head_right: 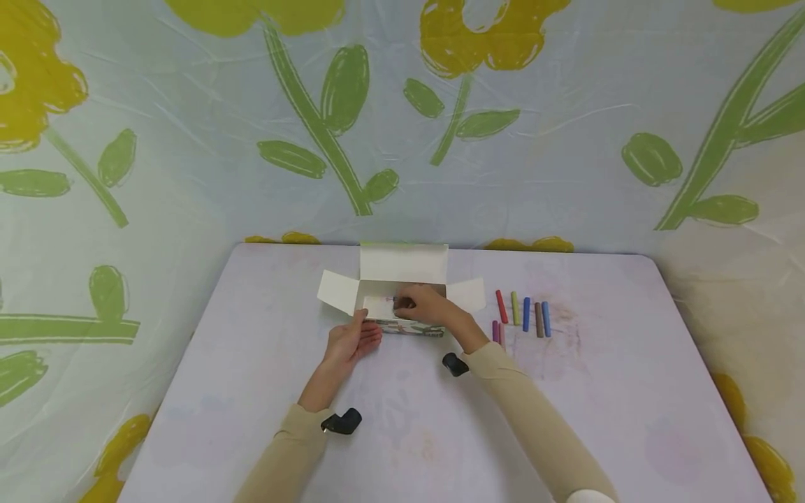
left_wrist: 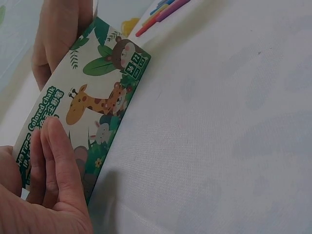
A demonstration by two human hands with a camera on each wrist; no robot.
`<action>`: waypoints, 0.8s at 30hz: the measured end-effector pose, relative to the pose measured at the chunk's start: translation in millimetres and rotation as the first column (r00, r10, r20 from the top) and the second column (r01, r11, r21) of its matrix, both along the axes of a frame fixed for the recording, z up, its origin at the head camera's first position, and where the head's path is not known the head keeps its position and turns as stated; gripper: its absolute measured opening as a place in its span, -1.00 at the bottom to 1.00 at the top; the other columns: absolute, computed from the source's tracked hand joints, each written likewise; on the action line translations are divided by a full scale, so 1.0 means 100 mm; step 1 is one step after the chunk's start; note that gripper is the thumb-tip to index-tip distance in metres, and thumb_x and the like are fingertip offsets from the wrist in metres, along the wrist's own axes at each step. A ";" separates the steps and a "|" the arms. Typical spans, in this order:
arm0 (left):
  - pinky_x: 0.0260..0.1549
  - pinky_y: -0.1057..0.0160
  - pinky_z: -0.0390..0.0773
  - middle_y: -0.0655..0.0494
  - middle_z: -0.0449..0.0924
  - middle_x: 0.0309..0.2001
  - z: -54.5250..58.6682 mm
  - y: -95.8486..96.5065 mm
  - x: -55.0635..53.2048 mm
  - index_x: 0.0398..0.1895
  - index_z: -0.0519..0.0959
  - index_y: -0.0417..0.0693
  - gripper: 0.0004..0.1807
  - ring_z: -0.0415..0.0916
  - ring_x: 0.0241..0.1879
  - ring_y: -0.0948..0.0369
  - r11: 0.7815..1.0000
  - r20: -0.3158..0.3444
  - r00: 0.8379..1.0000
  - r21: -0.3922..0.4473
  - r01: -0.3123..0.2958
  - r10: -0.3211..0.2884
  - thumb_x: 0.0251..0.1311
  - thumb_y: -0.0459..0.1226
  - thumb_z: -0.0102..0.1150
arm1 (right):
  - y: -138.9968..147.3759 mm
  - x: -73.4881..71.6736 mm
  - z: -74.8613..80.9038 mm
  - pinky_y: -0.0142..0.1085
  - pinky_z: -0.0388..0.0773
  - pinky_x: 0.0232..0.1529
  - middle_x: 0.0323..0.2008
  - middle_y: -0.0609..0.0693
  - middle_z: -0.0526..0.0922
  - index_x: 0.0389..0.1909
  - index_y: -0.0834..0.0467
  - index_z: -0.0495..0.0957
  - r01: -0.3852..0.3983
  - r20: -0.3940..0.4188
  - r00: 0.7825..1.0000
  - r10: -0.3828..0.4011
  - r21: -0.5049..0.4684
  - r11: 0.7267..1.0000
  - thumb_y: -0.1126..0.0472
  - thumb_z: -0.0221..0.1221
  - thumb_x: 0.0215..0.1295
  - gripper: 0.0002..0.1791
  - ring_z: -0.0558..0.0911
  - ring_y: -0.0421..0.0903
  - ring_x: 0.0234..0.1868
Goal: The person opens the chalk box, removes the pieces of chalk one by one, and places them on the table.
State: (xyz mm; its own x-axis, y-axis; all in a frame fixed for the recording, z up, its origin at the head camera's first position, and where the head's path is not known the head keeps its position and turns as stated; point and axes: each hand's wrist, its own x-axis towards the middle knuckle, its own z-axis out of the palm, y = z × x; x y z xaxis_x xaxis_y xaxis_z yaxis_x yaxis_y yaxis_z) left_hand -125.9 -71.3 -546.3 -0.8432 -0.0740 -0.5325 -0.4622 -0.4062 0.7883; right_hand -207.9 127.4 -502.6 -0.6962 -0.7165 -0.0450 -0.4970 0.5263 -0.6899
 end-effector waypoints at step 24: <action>-0.25 0.33 0.77 0.00 0.70 -0.45 0.01 0.02 0.00 -0.31 0.66 -0.35 -0.58 0.71 -0.44 0.25 1.000 0.006 1.000 0.010 -0.017 0.017 0.47 -0.11 0.16 | -0.16 -0.21 0.07 -0.26 0.66 0.06 -0.02 0.10 0.75 0.07 0.34 0.69 -0.229 0.301 0.939 0.165 0.190 0.955 0.30 0.11 0.55 -0.73 0.65 -0.15 -0.08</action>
State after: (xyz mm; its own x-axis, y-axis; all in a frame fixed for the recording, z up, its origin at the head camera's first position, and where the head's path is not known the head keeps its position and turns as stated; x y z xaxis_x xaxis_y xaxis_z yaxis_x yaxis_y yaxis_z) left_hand -126.3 -69.5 -545.8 -0.8389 -0.0827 -0.5380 -0.4595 -0.4221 0.7815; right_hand -228.5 111.9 -495.3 -0.4782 -0.7881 -0.3876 -0.4105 0.5908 -0.6946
